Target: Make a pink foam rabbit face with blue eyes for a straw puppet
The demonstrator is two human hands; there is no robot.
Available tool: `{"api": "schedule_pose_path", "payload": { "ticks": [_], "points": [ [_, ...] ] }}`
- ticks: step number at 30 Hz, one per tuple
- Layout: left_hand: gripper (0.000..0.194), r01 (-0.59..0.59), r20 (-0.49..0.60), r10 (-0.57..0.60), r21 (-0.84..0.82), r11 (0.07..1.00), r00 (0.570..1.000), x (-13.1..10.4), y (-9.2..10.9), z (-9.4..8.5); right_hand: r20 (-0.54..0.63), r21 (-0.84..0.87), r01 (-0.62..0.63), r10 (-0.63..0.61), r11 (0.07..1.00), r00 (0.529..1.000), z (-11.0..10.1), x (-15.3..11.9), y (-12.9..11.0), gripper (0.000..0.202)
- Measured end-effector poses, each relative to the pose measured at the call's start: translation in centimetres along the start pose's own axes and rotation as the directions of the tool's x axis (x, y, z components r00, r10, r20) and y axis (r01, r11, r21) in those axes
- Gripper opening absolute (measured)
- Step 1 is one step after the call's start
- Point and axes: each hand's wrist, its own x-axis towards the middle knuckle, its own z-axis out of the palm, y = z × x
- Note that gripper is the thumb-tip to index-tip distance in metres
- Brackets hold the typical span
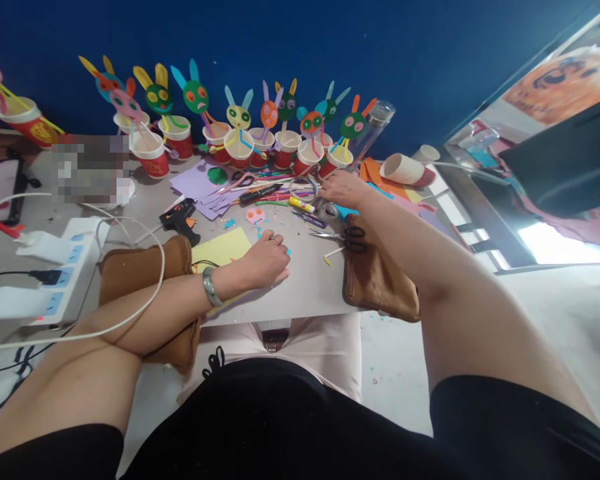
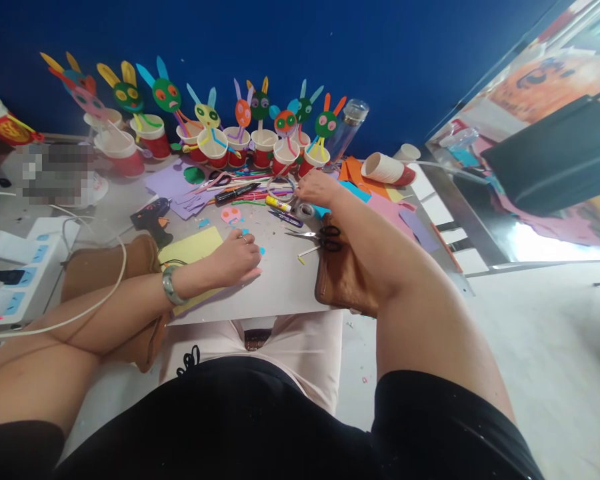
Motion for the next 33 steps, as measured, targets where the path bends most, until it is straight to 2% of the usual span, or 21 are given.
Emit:
{"api": "schedule_pose_path", "payload": {
  "ticks": [7, 11, 16, 21, 29, 31, 33],
  "points": [
    [0.036, 0.01, 0.026, -0.011, 0.045, 0.999, 1.0, 0.2, 0.5, 0.3, 0.016, -0.046, -0.015, 0.016, 0.999, 1.0, -0.3, -0.4, 0.0, 0.038],
    [0.041, 0.048, 0.042, -0.049, 0.031, 0.998, 0.998, 0.3, 0.9, 0.5, 0.009, 0.028, -0.044, 0.044, 0.999, 0.999, 0.3, 0.0, 0.4, 0.033],
    [0.053, 0.092, -0.011, -0.092, 0.021, 0.996, 0.996, 0.5, 1.5, 1.4, 0.007, 0.06, -0.053, 0.053, 0.997, 0.999, 1.1, 0.1, 1.2, 0.032],
    [0.057, 0.12, -0.003, -0.12, 0.004, 0.993, 0.993, 0.5, 2.1, 1.6, -0.033, 0.2, -0.1, 0.108, 0.975, 0.994, 1.4, 0.0, 1.3, 0.03],
    [0.059, 0.124, -0.01, -0.124, -0.011, 0.992, 0.992, 0.5, 2.2, 1.5, 0.098, 0.008, -0.071, 0.07, 0.997, 0.993, -0.4, -0.3, 0.4, 0.039],
    [0.058, 0.116, -0.017, -0.116, -0.015, 0.993, 0.993, 0.5, 2.1, 1.5, 0.094, 0.03, -0.102, 0.099, 0.994, 0.991, -0.9, -0.7, 0.1, 0.039],
    [0.056, 0.112, -0.026, -0.112, -0.019, 0.994, 0.993, 0.5, 2.1, 1.5, 0.052, 0.084, -0.19, 0.186, 0.978, 0.981, -1.4, -1.4, -0.1, 0.039]
  ]
}}
